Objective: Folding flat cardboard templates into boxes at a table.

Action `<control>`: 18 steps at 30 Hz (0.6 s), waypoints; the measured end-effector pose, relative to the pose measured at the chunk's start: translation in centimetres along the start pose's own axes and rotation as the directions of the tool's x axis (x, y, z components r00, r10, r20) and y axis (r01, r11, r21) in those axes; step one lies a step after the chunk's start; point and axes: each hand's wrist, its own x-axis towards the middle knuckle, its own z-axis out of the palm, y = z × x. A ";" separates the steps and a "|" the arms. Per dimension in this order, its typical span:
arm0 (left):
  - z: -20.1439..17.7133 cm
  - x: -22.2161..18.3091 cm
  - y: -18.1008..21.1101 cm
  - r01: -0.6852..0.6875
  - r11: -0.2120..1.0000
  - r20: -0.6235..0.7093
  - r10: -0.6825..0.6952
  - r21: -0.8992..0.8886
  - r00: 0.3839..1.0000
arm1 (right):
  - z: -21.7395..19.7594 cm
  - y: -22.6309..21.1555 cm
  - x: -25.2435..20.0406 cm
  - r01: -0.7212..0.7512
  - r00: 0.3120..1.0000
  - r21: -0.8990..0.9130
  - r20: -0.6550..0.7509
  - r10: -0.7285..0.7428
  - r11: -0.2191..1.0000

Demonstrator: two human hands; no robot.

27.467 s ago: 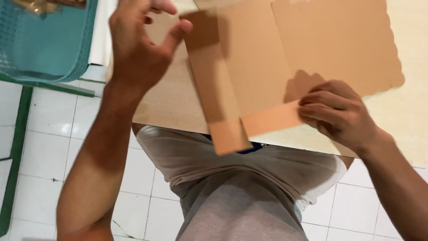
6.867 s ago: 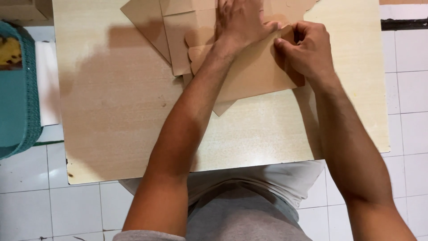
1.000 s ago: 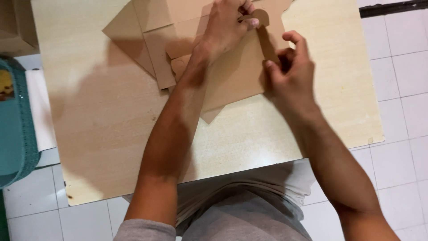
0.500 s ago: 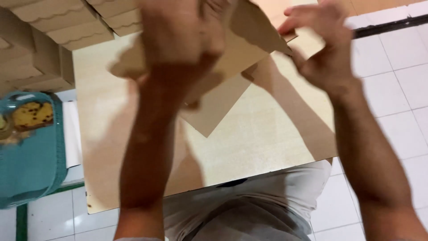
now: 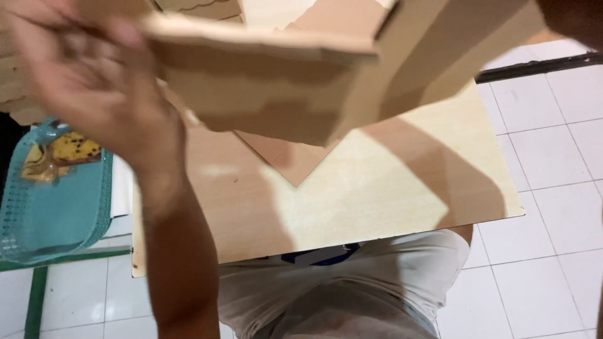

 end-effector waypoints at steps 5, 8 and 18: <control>-1.1 -9.5 -3.2 0.434 0.900 0.208 -0.417 -0.045 0.885 | 0.1 -2.7 1.9 -0.111 0.965 -0.055 0.232 0.121 0.992; -0.6 -10.9 -1.2 0.612 0.789 0.241 -0.585 -0.052 0.774 | 1.5 0.5 1.3 -0.005 0.985 0.039 0.170 -0.001 0.999; 0.7 -11.5 0.4 0.791 0.561 0.382 -0.694 -0.244 0.610 | 1.5 12.8 2.8 -0.221 0.959 0.301 0.239 0.151 0.928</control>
